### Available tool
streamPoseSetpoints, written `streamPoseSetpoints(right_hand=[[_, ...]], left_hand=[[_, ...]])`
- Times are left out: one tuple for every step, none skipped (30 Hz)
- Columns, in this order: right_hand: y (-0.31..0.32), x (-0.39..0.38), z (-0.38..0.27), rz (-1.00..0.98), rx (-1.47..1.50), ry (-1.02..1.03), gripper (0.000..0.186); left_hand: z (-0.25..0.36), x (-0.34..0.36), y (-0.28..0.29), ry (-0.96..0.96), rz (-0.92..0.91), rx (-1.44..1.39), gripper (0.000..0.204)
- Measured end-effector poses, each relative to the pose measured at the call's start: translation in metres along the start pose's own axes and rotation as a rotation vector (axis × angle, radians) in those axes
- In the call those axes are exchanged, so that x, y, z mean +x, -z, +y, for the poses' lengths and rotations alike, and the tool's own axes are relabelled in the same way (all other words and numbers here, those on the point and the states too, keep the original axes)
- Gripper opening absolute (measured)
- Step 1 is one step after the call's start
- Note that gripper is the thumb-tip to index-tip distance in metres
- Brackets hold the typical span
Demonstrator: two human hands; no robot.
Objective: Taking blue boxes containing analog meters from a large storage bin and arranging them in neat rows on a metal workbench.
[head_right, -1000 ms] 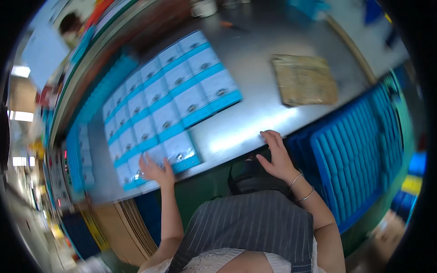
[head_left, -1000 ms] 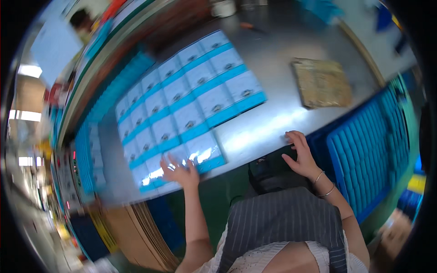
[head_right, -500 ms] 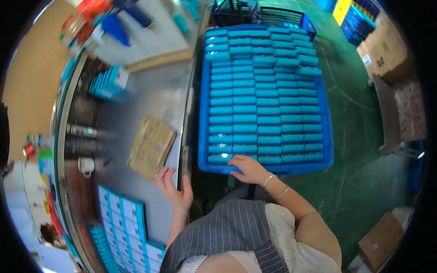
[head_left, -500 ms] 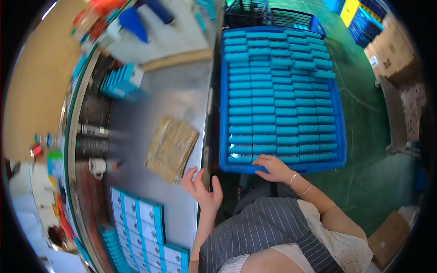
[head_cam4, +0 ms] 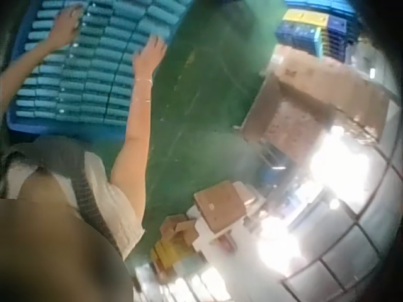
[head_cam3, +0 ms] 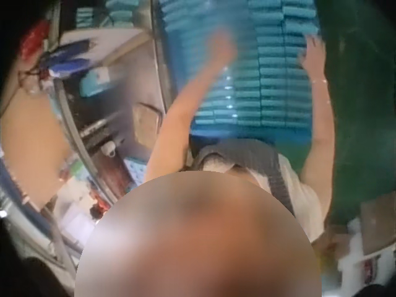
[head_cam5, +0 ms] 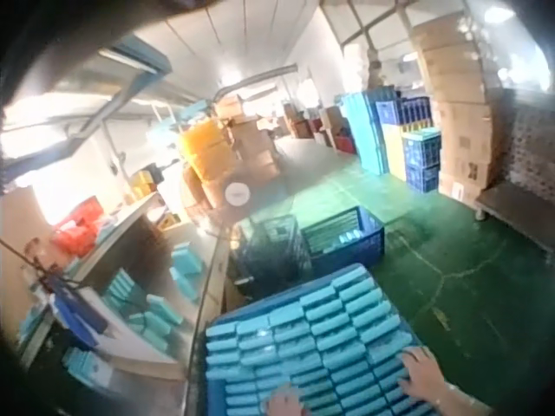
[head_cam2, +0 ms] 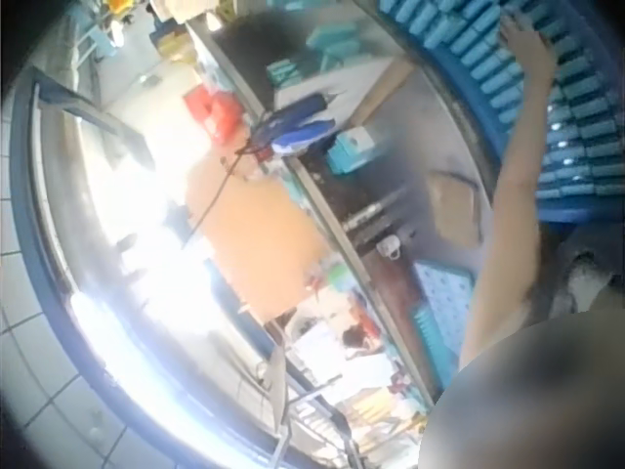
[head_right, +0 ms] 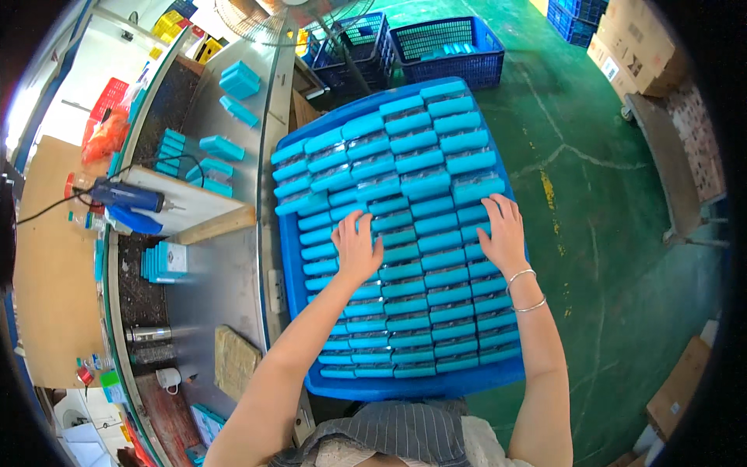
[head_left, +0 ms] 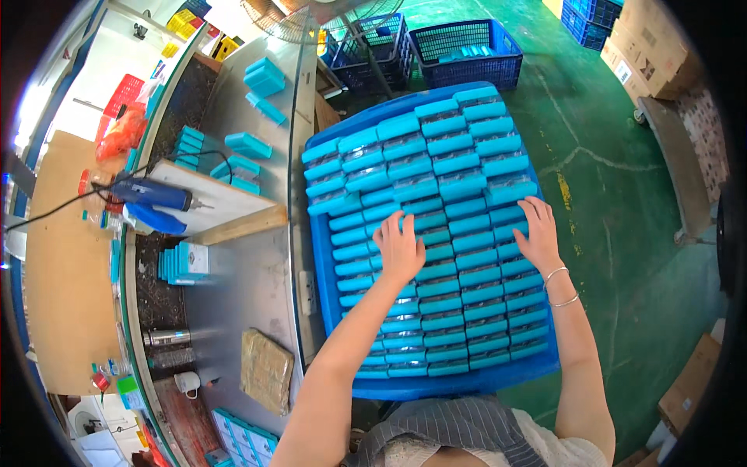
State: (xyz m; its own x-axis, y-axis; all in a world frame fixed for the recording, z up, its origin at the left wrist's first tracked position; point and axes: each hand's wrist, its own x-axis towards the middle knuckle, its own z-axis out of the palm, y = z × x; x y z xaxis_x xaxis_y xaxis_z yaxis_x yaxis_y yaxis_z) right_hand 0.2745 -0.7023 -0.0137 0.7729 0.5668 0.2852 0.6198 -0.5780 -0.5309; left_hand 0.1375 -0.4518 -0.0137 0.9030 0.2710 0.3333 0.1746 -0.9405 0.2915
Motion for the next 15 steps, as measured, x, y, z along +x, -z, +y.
streamPoseSetpoints(right_hand=[[0.001,0.005,-0.003,0.060,-0.053,-0.007,0.054],[-0.003,0.012,-0.003,0.061,-0.093,-0.005,0.062],[-0.007,0.021,-0.006,0.085,-0.097,-0.022,0.062],[-0.011,0.033,-0.011,0.093,-0.099,0.032,0.057],[-0.014,0.038,-0.009,0.097,-0.126,0.066,0.053],[-0.025,0.039,0.005,0.037,-0.167,0.072,0.040],[-0.040,0.042,0.015,-0.014,-0.205,0.064,0.027],[-0.057,0.050,0.008,0.026,-0.309,0.094,0.017],[-0.072,0.061,-0.007,0.062,-0.418,0.124,0.009],[-0.079,0.068,-0.015,0.013,-0.429,0.084,0.008],[-0.089,0.078,-0.020,-0.122,-0.504,0.020,0.010],[-0.095,0.088,-0.030,-0.174,-0.547,-0.013,0.012],[-0.106,0.086,-0.026,-0.143,-0.538,-0.013,0.013],[-0.107,0.101,-0.030,-0.169,-0.525,-0.011,0.014],[-0.115,0.098,-0.013,-0.133,-0.557,0.004,0.016]], left_hand=[[-0.001,0.012,-0.011,0.005,-0.006,0.076,0.045],[-0.007,0.027,-0.022,-0.007,-0.012,0.151,0.047],[-0.016,0.041,-0.030,-0.037,-0.010,0.149,0.047],[-0.026,0.056,-0.037,-0.025,-0.047,0.232,0.045],[-0.027,0.072,-0.051,-0.026,-0.090,0.290,0.043],[-0.019,0.083,-0.063,-0.021,-0.131,0.304,0.033],[-0.023,0.092,-0.070,-0.024,-0.190,0.316,0.027],[-0.038,0.096,-0.072,-0.019,-0.244,0.348,0.022],[-0.060,0.095,-0.074,-0.140,-0.109,0.408,0.015],[-0.071,0.092,-0.076,-0.159,-0.137,0.437,0.012],[-0.084,0.091,-0.075,-0.178,-0.167,0.451,0.011],[-0.092,0.091,-0.070,-0.199,-0.134,0.442,0.011],[-0.098,0.079,-0.079,-0.146,-0.197,0.505,0.011],[-0.114,0.093,-0.078,-0.146,-0.216,0.511,0.013],[-0.102,0.102,-0.079,-0.216,-0.235,0.477,0.021]])
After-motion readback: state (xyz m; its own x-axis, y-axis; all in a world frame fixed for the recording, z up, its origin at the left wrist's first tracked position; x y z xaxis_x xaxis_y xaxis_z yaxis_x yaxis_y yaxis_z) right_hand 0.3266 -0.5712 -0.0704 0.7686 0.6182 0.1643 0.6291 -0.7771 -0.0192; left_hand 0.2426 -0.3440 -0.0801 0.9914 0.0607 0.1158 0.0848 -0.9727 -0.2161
